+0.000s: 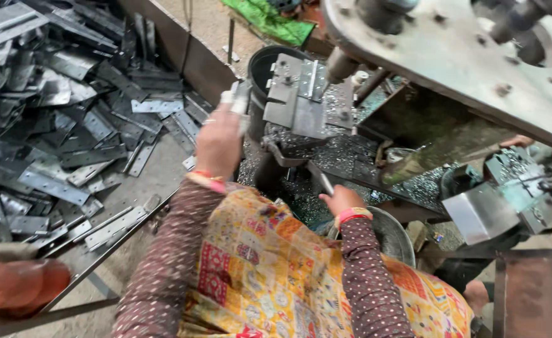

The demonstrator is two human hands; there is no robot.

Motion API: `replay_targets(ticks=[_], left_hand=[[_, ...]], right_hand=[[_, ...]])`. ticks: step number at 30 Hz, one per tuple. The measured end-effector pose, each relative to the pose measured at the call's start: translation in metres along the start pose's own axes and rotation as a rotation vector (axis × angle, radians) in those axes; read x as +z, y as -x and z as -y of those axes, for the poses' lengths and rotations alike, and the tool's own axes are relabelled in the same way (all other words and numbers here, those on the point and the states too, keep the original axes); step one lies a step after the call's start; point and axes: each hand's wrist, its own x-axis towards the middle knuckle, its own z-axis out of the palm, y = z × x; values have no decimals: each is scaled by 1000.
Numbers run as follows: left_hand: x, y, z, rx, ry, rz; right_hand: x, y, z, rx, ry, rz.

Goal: The person operates a manual press machine to process metal pieces. They pick up metal pieces from a bin, place them into the machine's mold, and use a lever to activate the press. The processed pieces are then removed and placed back into the bin.

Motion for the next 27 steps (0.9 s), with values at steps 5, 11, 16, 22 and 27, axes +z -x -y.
replay_targets(ticks=[5, 11, 16, 22, 27], left_hand=[[69, -18, -99, 260, -143, 243], [100, -9, -127, 34, -69, 463], [102, -14, -135, -21, -99, 526], [124, -43, -123, -71, -58, 639], [129, -46, -113, -43, -23, 410]], right_hand=[[-14, 21, 13, 49, -27, 27], [-17, 14, 12, 38, -81, 89], [-42, -1, 16, -5, -39, 145], [-16, 0, 6, 18, -51, 105], [67, 18, -7, 21, -124, -88]])
